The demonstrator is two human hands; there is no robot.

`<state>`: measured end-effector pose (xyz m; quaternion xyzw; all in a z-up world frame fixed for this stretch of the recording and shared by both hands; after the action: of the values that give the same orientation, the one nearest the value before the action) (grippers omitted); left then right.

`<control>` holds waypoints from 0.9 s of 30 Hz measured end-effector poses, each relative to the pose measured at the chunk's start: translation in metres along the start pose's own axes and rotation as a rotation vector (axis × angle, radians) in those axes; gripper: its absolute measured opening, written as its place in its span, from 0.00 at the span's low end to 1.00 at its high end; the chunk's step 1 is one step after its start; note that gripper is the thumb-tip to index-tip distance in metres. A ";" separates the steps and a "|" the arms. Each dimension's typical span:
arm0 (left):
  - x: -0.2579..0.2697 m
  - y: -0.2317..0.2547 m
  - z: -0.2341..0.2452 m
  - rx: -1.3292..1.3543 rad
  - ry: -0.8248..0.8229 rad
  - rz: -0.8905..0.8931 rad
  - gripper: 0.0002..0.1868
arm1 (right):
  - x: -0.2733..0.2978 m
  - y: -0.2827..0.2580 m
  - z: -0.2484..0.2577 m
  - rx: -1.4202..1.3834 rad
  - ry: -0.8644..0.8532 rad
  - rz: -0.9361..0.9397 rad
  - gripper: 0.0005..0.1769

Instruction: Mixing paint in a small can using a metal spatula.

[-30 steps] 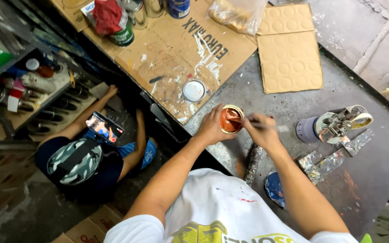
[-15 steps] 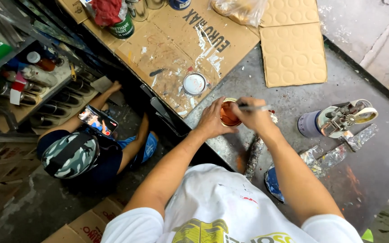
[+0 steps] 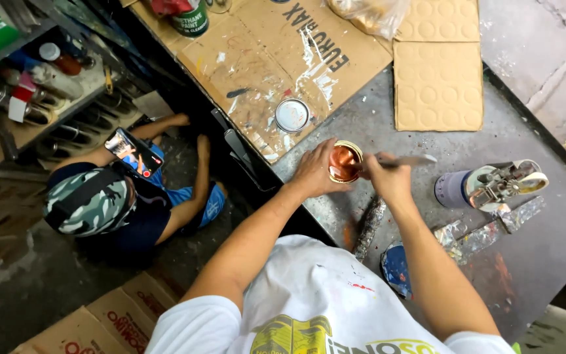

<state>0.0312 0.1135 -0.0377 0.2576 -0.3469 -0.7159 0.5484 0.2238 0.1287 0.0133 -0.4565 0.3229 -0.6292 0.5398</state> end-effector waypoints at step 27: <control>0.000 -0.002 0.002 0.015 0.012 0.024 0.70 | -0.018 0.008 -0.001 0.114 -0.211 0.279 0.12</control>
<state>0.0289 0.1138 -0.0378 0.2616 -0.3519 -0.7051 0.5573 0.2261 0.1440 0.0016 -0.4396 0.2883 -0.5141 0.6777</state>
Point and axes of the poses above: each hand's wrist, its own x-axis away from the middle knuckle, its own z-axis out of the back of the hand, y = z × x, the point moved 5 cm from there along -x, towards the middle knuckle, and after that the axes turned 5 degrees about -y, right-handed, at the moved point
